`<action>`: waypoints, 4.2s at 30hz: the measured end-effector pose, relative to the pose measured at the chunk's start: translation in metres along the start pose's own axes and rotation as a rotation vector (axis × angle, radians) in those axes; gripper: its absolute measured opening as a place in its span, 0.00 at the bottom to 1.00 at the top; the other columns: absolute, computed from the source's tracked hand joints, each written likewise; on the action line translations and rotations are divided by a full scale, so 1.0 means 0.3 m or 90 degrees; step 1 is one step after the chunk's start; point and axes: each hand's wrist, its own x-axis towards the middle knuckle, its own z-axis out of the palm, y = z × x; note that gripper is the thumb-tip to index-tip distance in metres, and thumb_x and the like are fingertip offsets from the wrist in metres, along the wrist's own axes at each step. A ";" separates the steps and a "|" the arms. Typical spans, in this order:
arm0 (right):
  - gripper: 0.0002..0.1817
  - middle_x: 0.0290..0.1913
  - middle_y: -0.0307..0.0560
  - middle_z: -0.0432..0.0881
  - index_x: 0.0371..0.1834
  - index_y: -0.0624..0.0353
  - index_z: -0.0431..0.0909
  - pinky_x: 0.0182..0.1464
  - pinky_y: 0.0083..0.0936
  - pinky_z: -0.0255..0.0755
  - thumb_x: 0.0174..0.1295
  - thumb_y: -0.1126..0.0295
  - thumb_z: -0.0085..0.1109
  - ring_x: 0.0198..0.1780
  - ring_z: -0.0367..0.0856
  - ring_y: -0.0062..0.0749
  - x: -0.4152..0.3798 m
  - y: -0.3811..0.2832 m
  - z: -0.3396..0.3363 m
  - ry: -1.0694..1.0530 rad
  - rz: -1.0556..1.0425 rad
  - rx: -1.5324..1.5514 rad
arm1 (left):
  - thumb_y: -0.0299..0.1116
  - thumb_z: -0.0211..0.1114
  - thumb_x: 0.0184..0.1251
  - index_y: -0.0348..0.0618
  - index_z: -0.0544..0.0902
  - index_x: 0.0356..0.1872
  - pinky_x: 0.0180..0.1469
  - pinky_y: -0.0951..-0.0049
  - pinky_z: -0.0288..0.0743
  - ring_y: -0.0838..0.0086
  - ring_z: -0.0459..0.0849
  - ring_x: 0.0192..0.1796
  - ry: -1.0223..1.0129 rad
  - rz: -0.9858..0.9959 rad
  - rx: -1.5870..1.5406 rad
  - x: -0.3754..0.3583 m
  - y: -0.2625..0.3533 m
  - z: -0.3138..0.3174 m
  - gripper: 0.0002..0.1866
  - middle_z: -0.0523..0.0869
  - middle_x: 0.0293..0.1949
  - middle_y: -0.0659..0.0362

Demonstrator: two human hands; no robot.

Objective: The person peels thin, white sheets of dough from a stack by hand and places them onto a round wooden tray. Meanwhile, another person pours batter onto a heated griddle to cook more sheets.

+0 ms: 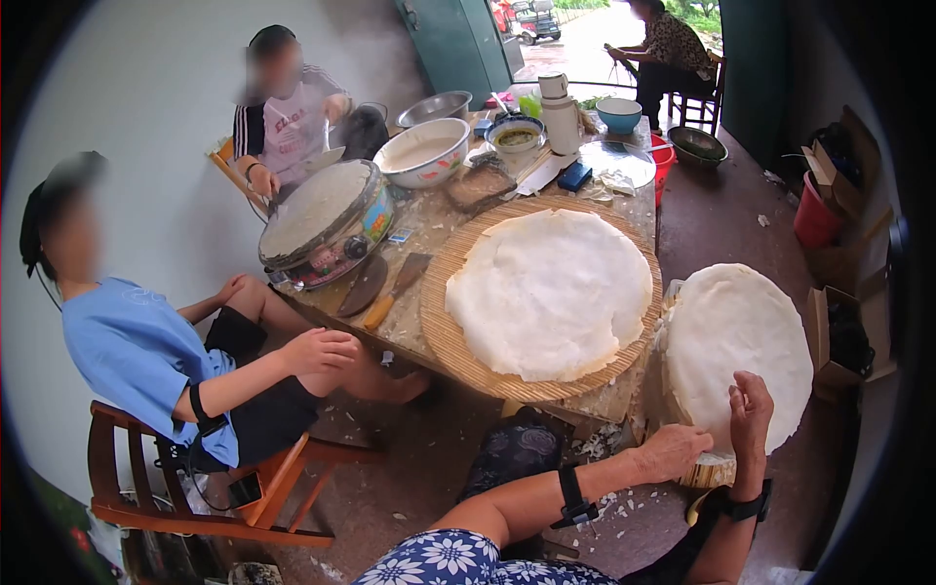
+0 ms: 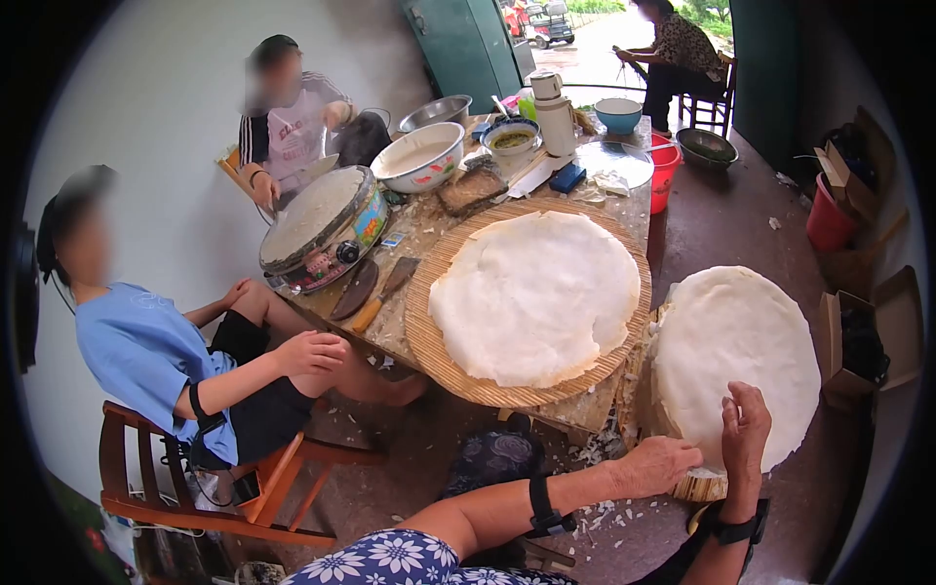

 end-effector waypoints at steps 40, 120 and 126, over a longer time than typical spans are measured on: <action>0.11 0.39 0.53 0.79 0.43 0.68 0.76 0.43 0.26 0.74 0.56 0.83 0.53 0.40 0.80 0.37 0.000 -0.013 -0.018 -0.006 0.002 -0.009 | 0.26 0.55 0.59 0.39 0.73 0.34 0.39 0.56 0.74 0.52 0.80 0.36 -0.010 0.015 -0.017 0.028 0.022 0.035 0.04 0.77 0.30 0.50; 0.21 0.42 0.59 0.83 0.47 0.64 0.78 0.50 0.32 0.73 0.58 0.59 0.56 0.45 0.82 0.45 -0.051 0.374 -0.324 0.320 0.380 -0.086 | 0.29 0.67 0.53 0.58 0.73 0.60 0.68 0.49 0.54 0.53 0.65 0.66 -0.060 0.010 0.338 0.031 0.024 -0.110 0.30 0.71 0.59 0.54; 0.18 0.35 0.46 0.83 0.42 0.62 0.80 0.42 0.32 0.74 0.59 0.59 0.53 0.38 0.80 0.35 -0.043 0.365 -0.348 0.208 0.541 0.226 | 0.27 0.66 0.53 0.56 0.72 0.60 0.68 0.51 0.55 0.54 0.65 0.67 -0.046 0.005 0.308 0.020 0.003 -0.111 0.30 0.71 0.60 0.52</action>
